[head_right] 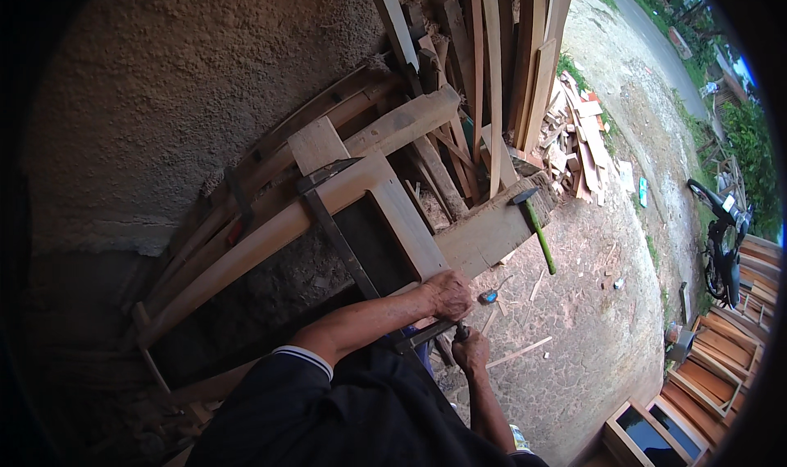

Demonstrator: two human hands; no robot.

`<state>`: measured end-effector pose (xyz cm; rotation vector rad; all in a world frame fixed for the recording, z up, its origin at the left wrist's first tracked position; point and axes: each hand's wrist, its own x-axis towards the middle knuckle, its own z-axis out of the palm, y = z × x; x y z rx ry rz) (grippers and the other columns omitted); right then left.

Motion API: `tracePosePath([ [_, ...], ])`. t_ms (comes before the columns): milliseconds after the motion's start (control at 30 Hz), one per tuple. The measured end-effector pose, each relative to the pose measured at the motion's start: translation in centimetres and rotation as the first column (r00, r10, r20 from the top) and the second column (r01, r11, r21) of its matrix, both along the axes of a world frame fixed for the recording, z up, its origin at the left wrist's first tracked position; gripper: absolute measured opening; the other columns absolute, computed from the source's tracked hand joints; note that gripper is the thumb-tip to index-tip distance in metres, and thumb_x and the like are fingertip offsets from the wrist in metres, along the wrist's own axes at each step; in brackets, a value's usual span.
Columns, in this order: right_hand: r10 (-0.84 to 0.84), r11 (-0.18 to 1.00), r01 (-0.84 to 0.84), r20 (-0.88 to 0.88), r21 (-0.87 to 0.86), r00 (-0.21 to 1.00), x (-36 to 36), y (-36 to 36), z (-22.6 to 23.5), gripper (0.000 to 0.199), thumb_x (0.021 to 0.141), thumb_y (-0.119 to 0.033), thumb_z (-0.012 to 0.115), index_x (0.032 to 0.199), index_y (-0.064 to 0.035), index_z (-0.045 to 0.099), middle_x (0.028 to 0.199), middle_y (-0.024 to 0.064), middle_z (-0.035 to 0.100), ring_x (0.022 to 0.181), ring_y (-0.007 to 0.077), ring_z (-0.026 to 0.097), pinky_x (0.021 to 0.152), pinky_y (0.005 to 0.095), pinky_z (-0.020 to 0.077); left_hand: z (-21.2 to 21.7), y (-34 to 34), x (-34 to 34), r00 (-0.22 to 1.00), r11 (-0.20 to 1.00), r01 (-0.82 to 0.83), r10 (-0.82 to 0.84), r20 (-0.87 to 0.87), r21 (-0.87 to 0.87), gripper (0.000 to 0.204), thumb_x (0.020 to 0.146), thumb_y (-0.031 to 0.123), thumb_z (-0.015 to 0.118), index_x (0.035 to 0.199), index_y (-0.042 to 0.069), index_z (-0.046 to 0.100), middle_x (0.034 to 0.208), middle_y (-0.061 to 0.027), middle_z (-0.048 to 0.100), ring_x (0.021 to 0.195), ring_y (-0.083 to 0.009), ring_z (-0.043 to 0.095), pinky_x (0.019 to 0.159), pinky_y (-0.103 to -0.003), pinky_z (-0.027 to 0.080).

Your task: The person assembles a wooden frame by positioning planks and securing them with nails. They use a hammer to drive nails into the joints and a metal bar clamp to hold the frame together during assembly. The person repeatedly adjusts the frame and hammers nails to ensure stability.

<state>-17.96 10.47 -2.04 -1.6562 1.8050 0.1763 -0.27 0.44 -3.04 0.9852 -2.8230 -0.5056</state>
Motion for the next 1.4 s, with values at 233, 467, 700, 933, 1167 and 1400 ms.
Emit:
tracePosePath([
  [233, -0.289, 0.711, -0.069, 0.381, 0.7, 0.878, -2.4, -3.7, 1.4, 0.009, 0.079, -0.014, 0.07, 0.075, -0.0062, 0.066, 0.056, 0.002, 0.056, 0.047, 0.0113, 0.051, 0.044, 0.031, 0.0399, -0.6, 0.1, -0.2, 0.999, 1.0, 0.03, -0.03, 0.012, -0.001, 0.017, 0.071, 0.028, 0.064, 0.059, 0.018, 0.072, 0.064, -0.0057, 0.07, 0.061, -0.0247, 0.069, 0.058, -0.039, 0.052],
  [467, -0.379, 0.64, -0.155, 0.485, 0.753, 0.788, -2.2, -4.6, 2.1, 0.01, 0.084, -0.012, 0.072, 0.078, -0.0071, 0.066, 0.055, -0.0015, 0.051, 0.042, 0.0084, 0.044, 0.038, 0.0287, 0.0313, 0.6, -0.2, 0.1, 0.998, 0.999, 0.032, -0.033, 0.05, 0.026, 0.019, 0.075, 0.029, 0.062, 0.066, 0.017, 0.075, 0.069, -0.0072, 0.073, 0.066, -0.0255, 0.071, 0.06, -0.041, 0.054],
  [700, -0.011, 0.889, -0.206, 0.47, 0.409, 0.883, -2.6, -3.5, 2.2, 0.062, 0.084, -0.037, 0.083, 0.132, -0.006, 0.059, 0.075, 0.0015, 0.056, 0.062, 0.0154, 0.055, 0.055, 0.0322, 0.0458, 1.1, -0.7, 0.3, 0.998, 1.0, -0.001, 0.0, 0.061, 0.022, 0.024, 0.079, 0.031, 0.062, 0.072, 0.014, 0.077, 0.078, -0.0089, 0.075, 0.071, -0.0294, 0.072, 0.065, -0.041, 0.056],
  [933, -0.086, 0.981, -0.012, 0.489, 0.193, 0.868, -3.8, -0.5, 2.9, 0.084, 0.083, -0.056, 0.075, 0.147, -0.0092, 0.048, 0.111, 0.0169, 0.069, 0.104, 0.0305, 0.066, 0.097, 0.0411, 0.0511, 3.7, -0.8, 1.4, 1.0, 0.985, 0.014, -0.018, 0.021, 0.172, 0.051, 0.095, 0.051, 0.055, 0.109, 0.006, 0.073, 0.118, -0.0164, 0.071, 0.123, -0.0303, 0.061, 0.108, -0.043, 0.042],
  [1167, -0.277, 0.935, 0.345, 0.434, -0.085, 0.857, -3.9, 4.6, 5.4, 0.066, 0.092, -0.043, 0.071, 0.145, -0.0097, 0.052, 0.12, 0.0193, 0.067, 0.109, 0.0302, 0.066, 0.095, 0.0411, 0.0529, 3.5, 6.7, 5.8, 0.942, 0.942, -0.335, 0.336, 0.017, -0.036, 0.094, 0.097, 0.06, 0.049, 0.158, -0.005, 0.021, 0.166, -0.0237, 0.019, 0.155, -0.0385, 0.015, 0.126, -0.053, 0.009],
  [1400, -0.182, 0.877, 0.381, 0.531, -0.293, 0.828, -4.0, 9.0, 8.0, 0.056, 0.093, -0.034, 0.072, 0.14, -0.0091, 0.056, 0.117, 0.0172, 0.065, 0.106, 0.0283, 0.066, 0.091, 0.0396, 0.0525, 2.2, 7.4, 7.5, 0.867, 0.873, -0.456, 0.48, 0.138, -0.174, 0.099, 0.095, 0.066, 0.047, 0.157, -0.007, 0.023, 0.165, -0.0271, 0.02, 0.155, -0.0386, 0.015, 0.124, -0.058, 0.008],
])
